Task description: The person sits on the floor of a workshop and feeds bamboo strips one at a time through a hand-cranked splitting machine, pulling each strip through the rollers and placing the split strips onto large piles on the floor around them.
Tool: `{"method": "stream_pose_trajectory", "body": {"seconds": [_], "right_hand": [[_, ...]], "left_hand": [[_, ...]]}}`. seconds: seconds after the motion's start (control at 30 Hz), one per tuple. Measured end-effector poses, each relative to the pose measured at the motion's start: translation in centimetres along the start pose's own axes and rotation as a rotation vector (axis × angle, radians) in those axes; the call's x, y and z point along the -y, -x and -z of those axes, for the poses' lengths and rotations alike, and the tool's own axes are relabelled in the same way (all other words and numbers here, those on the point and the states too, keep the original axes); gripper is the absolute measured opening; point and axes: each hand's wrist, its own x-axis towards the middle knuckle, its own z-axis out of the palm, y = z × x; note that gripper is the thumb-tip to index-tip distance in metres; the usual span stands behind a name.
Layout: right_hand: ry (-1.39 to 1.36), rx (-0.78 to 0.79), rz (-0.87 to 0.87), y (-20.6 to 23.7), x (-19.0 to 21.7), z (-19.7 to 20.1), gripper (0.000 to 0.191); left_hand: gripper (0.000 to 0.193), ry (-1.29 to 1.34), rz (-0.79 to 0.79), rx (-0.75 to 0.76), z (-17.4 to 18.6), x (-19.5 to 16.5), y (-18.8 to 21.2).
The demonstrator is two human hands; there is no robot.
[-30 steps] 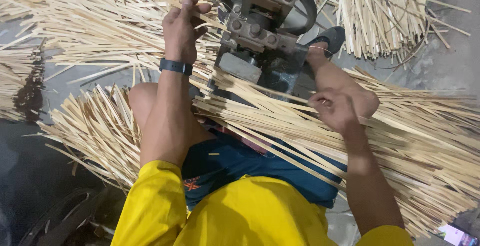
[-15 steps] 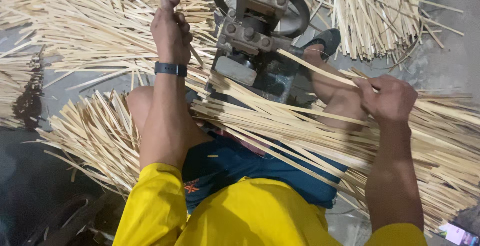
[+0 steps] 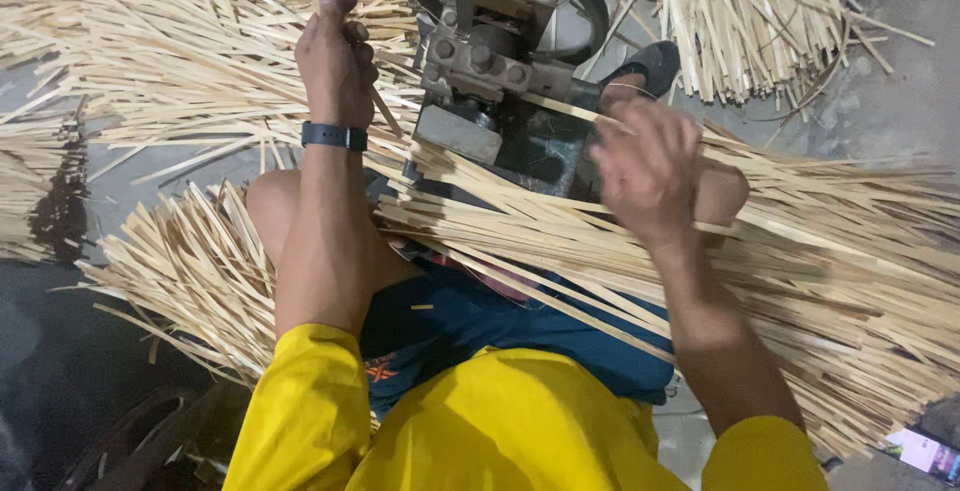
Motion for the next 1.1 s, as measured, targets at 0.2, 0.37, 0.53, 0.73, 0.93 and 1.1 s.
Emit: {"method": "stream_pose_trajectory", "body": {"seconds": [0.2, 0.37, 0.53, 0.73, 0.93, 1.1], "right_hand": [[-0.326, 0.604, -0.223, 2.3, 1.6, 0.1, 0.026], [-0.525, 0.461, -0.177, 5.8, -3.2, 1.0, 0.012], [-0.632, 0.250, -0.370, 6.5, -7.2, 2.8, 0.008], [-0.350, 0.118, -0.573, 4.6, -7.9, 4.8, 0.019], [-0.367, 0.200, -0.383, 0.8, -2.2, 1.5, 0.027], [-0.239, 0.121, -0.079, -0.3, 2.2, -0.7, 0.019]], "left_hand": [[0.044, -0.020, 0.000, -0.023, 0.4, -0.2, 0.0], [0.043, -0.009, -0.025, 0.018, 0.4, 0.1, 0.0], [0.042, -0.014, -0.010, 0.013, 0.1, 0.1, 0.0], [0.043, -0.041, -0.019, -0.005, -0.1, -0.2, 0.2], [0.041, -0.035, -0.008, 0.004, -0.4, -0.1, 0.3], [0.039, 0.005, -0.020, 0.027, -0.1, -0.1, 0.4]]}}
